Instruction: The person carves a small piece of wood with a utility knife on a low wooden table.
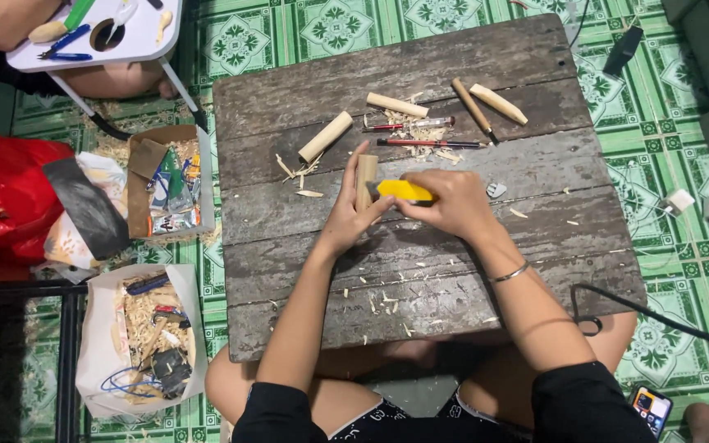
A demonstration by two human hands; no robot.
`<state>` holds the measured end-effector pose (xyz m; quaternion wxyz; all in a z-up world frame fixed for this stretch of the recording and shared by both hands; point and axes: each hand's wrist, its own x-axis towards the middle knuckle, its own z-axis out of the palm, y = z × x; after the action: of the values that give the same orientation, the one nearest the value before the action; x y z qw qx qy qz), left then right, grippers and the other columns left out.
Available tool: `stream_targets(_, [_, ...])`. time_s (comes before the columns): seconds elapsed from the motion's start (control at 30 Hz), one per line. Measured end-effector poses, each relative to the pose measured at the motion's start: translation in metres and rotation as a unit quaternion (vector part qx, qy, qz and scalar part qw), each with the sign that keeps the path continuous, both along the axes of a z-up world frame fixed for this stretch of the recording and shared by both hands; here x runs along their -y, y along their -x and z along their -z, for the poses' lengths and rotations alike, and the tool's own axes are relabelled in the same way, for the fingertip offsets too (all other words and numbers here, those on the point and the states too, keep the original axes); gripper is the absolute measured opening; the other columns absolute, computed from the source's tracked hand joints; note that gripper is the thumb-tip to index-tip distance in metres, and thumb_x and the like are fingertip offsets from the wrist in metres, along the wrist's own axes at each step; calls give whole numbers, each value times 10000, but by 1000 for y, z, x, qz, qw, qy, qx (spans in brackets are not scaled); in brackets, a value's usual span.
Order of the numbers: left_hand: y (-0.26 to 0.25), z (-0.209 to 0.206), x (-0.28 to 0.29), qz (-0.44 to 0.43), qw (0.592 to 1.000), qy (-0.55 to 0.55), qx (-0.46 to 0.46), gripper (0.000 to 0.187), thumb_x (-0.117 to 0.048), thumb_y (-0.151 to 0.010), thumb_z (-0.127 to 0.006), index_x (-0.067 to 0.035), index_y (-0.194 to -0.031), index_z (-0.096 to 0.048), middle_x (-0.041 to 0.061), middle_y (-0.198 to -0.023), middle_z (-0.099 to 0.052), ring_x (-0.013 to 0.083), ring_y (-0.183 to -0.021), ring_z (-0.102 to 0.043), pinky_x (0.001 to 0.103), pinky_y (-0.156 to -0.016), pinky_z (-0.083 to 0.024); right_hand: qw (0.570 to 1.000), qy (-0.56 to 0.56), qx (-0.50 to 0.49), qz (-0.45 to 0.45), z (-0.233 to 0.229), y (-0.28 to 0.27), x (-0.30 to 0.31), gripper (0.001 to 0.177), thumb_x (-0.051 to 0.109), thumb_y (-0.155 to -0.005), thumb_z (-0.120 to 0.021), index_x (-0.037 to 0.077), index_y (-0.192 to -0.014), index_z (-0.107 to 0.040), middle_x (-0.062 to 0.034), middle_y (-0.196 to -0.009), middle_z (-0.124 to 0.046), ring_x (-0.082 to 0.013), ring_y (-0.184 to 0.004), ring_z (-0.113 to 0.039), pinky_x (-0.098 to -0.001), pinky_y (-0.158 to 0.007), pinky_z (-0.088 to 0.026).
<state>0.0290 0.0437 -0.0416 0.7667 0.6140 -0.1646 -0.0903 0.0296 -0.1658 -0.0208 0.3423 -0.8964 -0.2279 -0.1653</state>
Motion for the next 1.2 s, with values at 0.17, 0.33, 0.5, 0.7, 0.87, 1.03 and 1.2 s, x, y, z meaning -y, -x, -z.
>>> stream_targets(0.17, [1,-23,-4,55,998,6,-5,773,-64,-947,-682,-241,-1571,-260,100,-998,-650,86,-656,-571,199,-555,-494,999,-24,-17,-18,8,-2,2,330,366,-780,-856,149,-1020,-792,-98,-890,-784,-309,-837,-756,-379,-685,-578])
stream_targets(0.33, [2,-26,-2,64,997,35,-11,693,-16,-967,-635,-197,-1537,-285,119,-920,-663,112,-560,-569,210,-490,-461,999,-43,-24,-19,-4,-1,8,327,370,-811,-843,106,-998,-802,-136,-879,-782,-338,-799,-755,-378,-643,-568])
stream_targets(0.5, [0,-27,-3,58,998,7,-1,776,-67,-925,-711,-225,-1554,-285,74,-988,-626,127,-762,-650,204,-600,-515,1000,-11,-15,-23,1,-1,7,345,426,-771,-843,146,-969,-805,-99,-855,-786,-305,-786,-762,-356,-635,-572])
stream_targets(0.7, [0,-25,-1,22,999,-39,1,668,-114,-948,-706,-210,-1510,-357,72,-819,-628,108,-639,-601,203,-518,-458,1000,-13,-19,-15,-2,1,5,342,427,-798,-823,159,-1011,-812,-85,-842,-786,-276,-753,-760,-330,-621,-561])
stream_targets(0.87, [1,-30,2,4,999,-45,-17,677,-138,-948,-706,-199,-1516,-343,51,-796,-633,73,-622,-562,181,-505,-434,1000,-8,4,1,7,1,3,321,398,-791,-836,179,-1022,-793,-63,-838,-779,-262,-768,-757,-341,-624,-571])
stream_targets(1.03, [-6,-6,3,-24,998,-57,-23,701,-166,-939,-731,-158,-1527,-351,48,-728,-602,91,-589,-550,181,-481,-406,999,-23,22,18,14,-2,-2,306,389,-829,-841,167,-1032,-789,-67,-827,-771,-268,-769,-751,-328,-616,-562])
stream_targets(1.2, [-1,-13,6,-46,998,-11,-35,602,-173,-967,-698,-207,-1483,-389,-3,-743,-570,51,-628,-546,156,-526,-406,998,-64,-4,12,26,-3,-2,313,342,-836,-841,107,-1036,-788,-121,-903,-785,-308,-823,-760,-352,-668,-585])
